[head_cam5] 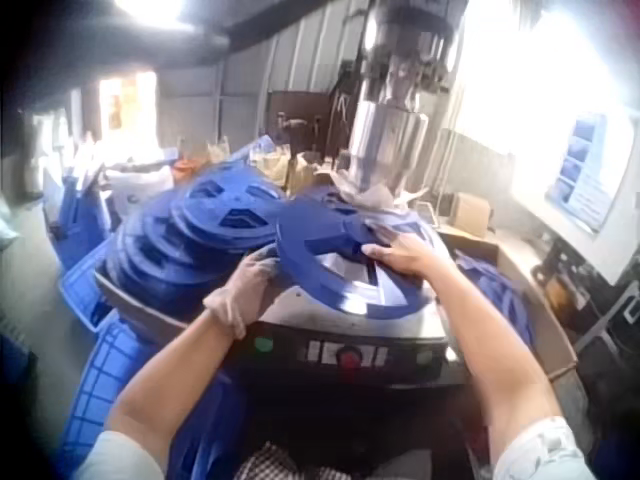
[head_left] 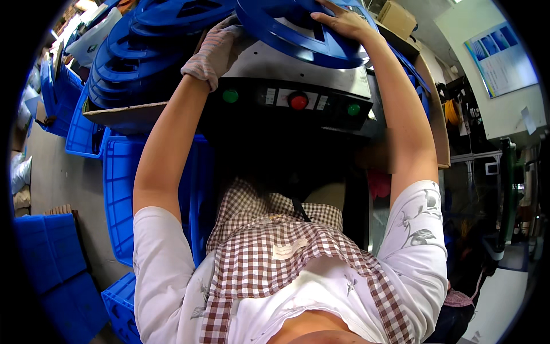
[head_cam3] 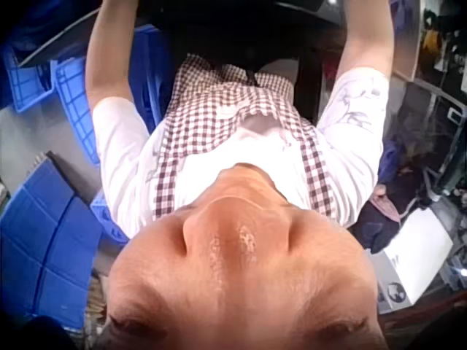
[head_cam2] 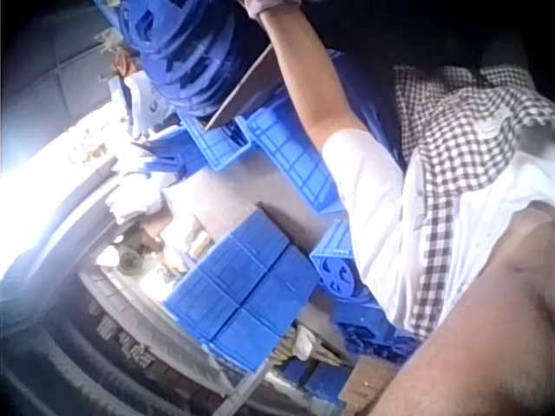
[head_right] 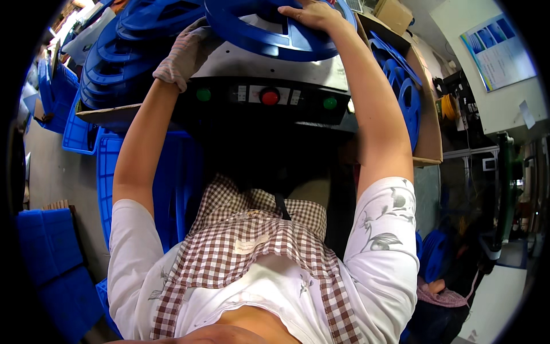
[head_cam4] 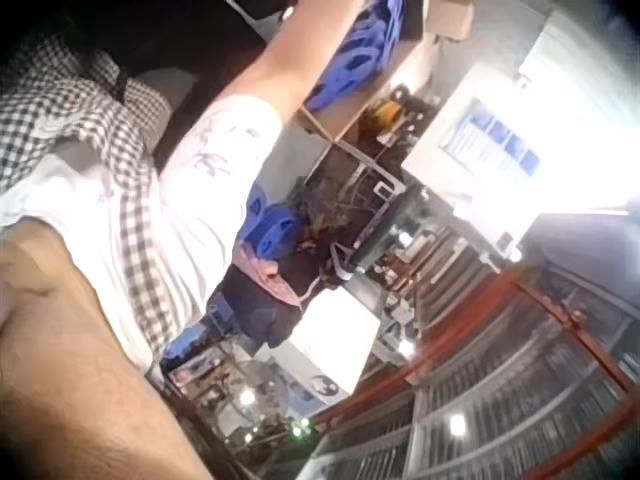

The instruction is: The person repeatedly picks up blue plastic wheel-like parts, places them on a machine, presses a button, and then moves the processed parts into a blue crate. The task involves repetitive handling of identical components in a factory setting.

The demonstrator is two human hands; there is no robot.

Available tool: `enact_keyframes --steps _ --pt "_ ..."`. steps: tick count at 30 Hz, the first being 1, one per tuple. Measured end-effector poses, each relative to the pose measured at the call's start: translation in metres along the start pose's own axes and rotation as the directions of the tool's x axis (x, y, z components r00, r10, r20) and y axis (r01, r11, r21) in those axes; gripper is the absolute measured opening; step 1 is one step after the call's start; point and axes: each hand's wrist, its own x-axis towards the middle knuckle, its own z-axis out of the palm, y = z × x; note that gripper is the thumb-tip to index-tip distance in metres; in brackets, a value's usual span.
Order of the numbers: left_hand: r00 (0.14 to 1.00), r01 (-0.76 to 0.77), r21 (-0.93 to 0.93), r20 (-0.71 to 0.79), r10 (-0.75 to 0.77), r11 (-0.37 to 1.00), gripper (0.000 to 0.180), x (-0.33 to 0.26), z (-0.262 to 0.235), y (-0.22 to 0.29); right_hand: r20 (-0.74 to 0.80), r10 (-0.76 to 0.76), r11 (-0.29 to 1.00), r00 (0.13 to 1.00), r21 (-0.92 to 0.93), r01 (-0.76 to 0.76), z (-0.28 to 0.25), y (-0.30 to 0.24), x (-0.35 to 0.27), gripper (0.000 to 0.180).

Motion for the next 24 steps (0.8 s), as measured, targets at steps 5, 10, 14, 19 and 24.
enact_keyframes --steps 5,10,14,19,24 --pt "0.989 0.064 -0.084 -0.127 -0.075 0.994 0.029 0.001 -0.014 -0.003 -0.089 -0.159 0.976 0.983 -0.163 0.143 0.039 0.024 0.063 0.077" --pt "0.986 0.072 -0.16 -0.14 -0.095 0.984 0.029 -0.015 0.001 0.01 -0.005 -0.027 0.997 1.0 -0.078 0.026 0.035 0.022 0.053 0.076" --pt "0.981 0.146 -0.044 -0.123 -0.15 0.988 0.034 -0.022 -0.003 0.007 0.019 -0.023 0.994 1.0 -0.103 0.025 0.03 0.008 0.045 0.078" --pt "0.963 0.011 0.904 -0.124 0.239 0.427 0.046 -0.058 -0.019 0.004 -0.286 -0.097 0.988 0.953 -0.146 0.057 0.03 0.046 0.015 0.073" --pt "0.943 0.179 0.983 -0.181 0.278 0.032 0.076 -0.102 0.006 -0.007 -0.488 -0.006 0.969 0.873 0.213 0.125 0.064 0.123 -0.119 0.095"
